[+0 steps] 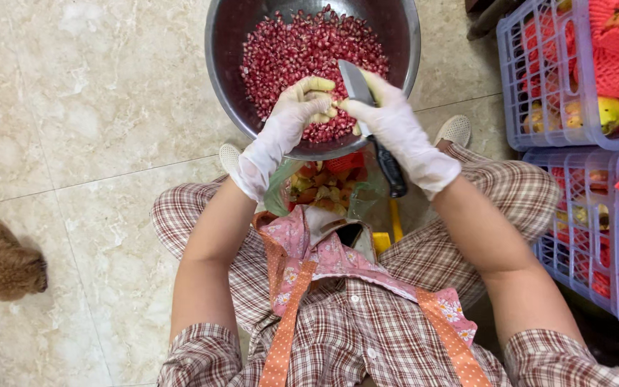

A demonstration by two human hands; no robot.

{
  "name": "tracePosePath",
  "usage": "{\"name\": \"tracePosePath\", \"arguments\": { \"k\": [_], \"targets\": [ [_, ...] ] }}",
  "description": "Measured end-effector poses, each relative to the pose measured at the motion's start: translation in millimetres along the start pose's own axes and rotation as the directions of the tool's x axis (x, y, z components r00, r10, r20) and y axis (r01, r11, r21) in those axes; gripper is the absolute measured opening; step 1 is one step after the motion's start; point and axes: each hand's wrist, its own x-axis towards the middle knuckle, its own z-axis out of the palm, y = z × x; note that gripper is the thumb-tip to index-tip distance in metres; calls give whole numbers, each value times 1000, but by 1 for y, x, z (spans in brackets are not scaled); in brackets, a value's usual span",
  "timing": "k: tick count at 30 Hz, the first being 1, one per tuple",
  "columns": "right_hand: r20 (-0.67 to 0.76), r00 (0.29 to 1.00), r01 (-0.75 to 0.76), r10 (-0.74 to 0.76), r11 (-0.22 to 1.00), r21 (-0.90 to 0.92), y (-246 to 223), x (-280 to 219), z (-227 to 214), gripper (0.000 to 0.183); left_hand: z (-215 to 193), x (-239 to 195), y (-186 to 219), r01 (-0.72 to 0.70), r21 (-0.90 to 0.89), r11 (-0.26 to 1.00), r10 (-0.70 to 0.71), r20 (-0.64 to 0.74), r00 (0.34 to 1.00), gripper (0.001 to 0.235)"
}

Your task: The person sits on the floor and uses a knife to cut open pomegranates, then separates the seeds from the white pith by hand. The seeds are collected in a large metal bowl, and the discarded pith is placed into a plastic bag below.

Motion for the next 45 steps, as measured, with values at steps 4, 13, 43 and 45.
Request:
{"name": "tracePosePath", "arguments": {
  "k": [4,13,43,45],
  "targets": [
    [16,990,-140,139,990,23,20,14,10,28,7,-15,-2,-41,203,978,41,7,999,30],
    [-43,976,194,-216,935,-297,48,21,16,25,0,5,-33,4,96,995,11,-157,988,26],
    [211,967,-81,145,955,-287,29,2,42,63,-5,27,-60,-225,-140,964,112,-556,823,20],
    [225,962,-93,155,961,-261,23,0,42,65,-4,27,-59,-248,-109,963,149,-550,822,19]
  ]
}}
